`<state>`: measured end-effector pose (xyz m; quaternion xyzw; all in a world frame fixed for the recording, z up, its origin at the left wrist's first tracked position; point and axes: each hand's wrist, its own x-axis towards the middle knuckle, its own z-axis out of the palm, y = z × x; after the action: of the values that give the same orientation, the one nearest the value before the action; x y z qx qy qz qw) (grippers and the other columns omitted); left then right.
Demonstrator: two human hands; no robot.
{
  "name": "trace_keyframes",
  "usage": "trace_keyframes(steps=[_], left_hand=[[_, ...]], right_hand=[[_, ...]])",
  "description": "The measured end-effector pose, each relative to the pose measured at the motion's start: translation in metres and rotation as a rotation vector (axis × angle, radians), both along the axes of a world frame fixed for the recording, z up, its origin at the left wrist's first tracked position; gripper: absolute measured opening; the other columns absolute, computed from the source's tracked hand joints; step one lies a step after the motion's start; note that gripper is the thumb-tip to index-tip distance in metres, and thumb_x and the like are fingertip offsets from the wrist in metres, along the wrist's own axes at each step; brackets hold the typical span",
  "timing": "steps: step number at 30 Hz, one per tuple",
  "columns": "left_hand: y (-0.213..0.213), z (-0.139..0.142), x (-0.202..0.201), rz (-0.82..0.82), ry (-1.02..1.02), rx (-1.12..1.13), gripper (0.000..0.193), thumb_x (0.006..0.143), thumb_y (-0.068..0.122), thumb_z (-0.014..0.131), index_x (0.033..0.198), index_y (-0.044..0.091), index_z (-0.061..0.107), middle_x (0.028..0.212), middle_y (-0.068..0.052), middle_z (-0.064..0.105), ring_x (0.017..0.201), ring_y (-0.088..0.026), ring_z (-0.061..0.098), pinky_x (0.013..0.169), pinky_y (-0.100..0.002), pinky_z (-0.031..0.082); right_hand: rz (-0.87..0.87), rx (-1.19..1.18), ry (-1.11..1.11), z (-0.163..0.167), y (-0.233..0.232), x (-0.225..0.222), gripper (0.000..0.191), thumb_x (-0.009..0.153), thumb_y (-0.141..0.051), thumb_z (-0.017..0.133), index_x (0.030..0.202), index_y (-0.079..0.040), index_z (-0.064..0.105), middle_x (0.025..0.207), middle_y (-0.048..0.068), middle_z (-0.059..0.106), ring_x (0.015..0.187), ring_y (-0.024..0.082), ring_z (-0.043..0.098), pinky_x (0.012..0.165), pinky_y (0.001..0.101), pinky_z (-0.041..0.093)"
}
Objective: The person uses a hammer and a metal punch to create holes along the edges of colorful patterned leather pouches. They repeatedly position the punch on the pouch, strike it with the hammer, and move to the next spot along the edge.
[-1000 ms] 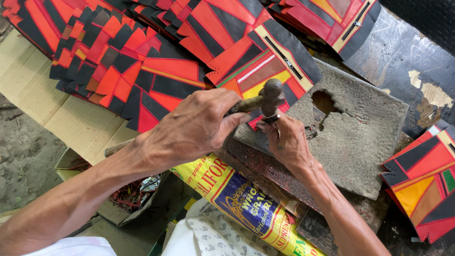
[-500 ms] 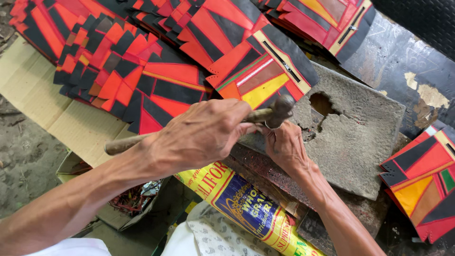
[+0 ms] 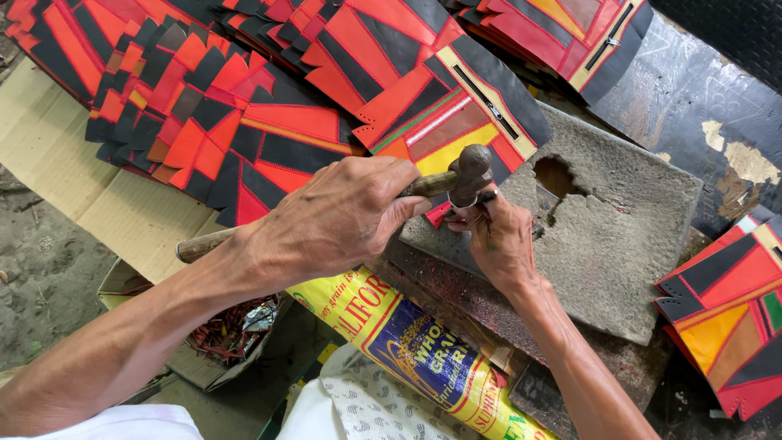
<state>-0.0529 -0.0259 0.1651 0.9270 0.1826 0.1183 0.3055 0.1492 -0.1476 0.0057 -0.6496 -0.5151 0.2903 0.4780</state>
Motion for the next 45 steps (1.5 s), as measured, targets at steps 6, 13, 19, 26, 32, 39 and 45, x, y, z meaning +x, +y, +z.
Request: trace_keyframes(steps=[6,13,19,26,32,39,45], left_hand=[[0.000,0.000,0.000,0.003,0.004,0.008,0.021,0.098,0.018,0.067,0.098,-0.001,0.058,0.082,-0.019,0.063,0.078,-0.040,0.066,0.064,-0.050,0.049],[-0.003,0.017,0.007,-0.023,-0.053,0.001,0.020,0.099,0.017,0.068,0.102,-0.001,0.060,0.082,-0.018,0.062,0.075,-0.036,0.067,0.063,-0.046,0.049],[-0.019,0.032,0.011,-0.039,-0.616,-0.013,0.018,0.108,0.011,0.062,0.119,-0.002,0.054,0.099,-0.018,0.062,0.087,-0.031,0.066,0.076,-0.042,0.054],[-0.001,0.004,0.010,-0.039,0.130,-0.048,0.025,0.103,0.023,0.066,0.096,0.000,0.059,0.078,-0.019,0.065,0.075,-0.038,0.067,0.064,-0.049,0.049],[-0.004,0.008,0.000,-0.049,-0.110,0.032,0.021,0.102,0.017,0.067,0.109,-0.002,0.060,0.086,-0.019,0.065,0.077,-0.035,0.069,0.066,-0.046,0.051],[-0.015,0.046,0.001,-0.059,-0.475,0.121,0.030,0.106,0.011,0.070,0.124,-0.006,0.054,0.092,-0.018,0.062,0.078,-0.032,0.067,0.067,-0.041,0.053],[-0.012,0.015,0.014,-0.093,-0.044,0.188,0.023,0.105,0.017,0.065,0.111,-0.003,0.057,0.088,-0.016,0.062,0.063,-0.030,0.065,0.051,-0.040,0.050]], right_hand=[[0.007,0.019,0.016,0.000,0.000,-0.002,0.010,0.103,-0.003,0.061,0.110,0.003,0.063,0.092,0.013,0.076,0.085,0.019,0.079,0.073,0.0309,0.067],[0.063,0.134,-0.224,0.011,-0.001,-0.006,0.009,0.096,0.002,0.065,0.104,-0.001,0.063,0.084,0.012,0.071,0.076,0.021,0.076,0.065,0.0338,0.060],[0.056,0.146,-0.351,0.005,0.001,-0.009,0.008,0.099,-0.006,0.067,0.104,-0.001,0.062,0.085,0.018,0.066,0.077,0.037,0.068,0.068,0.0439,0.054],[0.078,0.148,-0.338,-0.003,0.000,-0.005,0.027,0.088,0.005,0.058,0.110,-0.005,0.069,0.090,0.017,0.071,0.081,0.036,0.072,0.069,0.0411,0.057],[0.042,0.083,-0.234,0.005,0.000,-0.004,0.013,0.093,0.003,0.066,0.102,-0.006,0.067,0.084,0.011,0.073,0.077,0.024,0.076,0.068,0.0367,0.058],[0.017,0.179,-0.275,0.004,-0.002,-0.008,0.012,0.091,0.002,0.066,0.098,-0.008,0.066,0.086,0.011,0.071,0.077,0.025,0.073,0.070,0.0362,0.058],[0.049,0.253,-0.440,0.001,-0.002,-0.007,0.017,0.091,-0.001,0.069,0.108,-0.004,0.069,0.092,0.019,0.069,0.082,0.037,0.069,0.072,0.0430,0.055]])
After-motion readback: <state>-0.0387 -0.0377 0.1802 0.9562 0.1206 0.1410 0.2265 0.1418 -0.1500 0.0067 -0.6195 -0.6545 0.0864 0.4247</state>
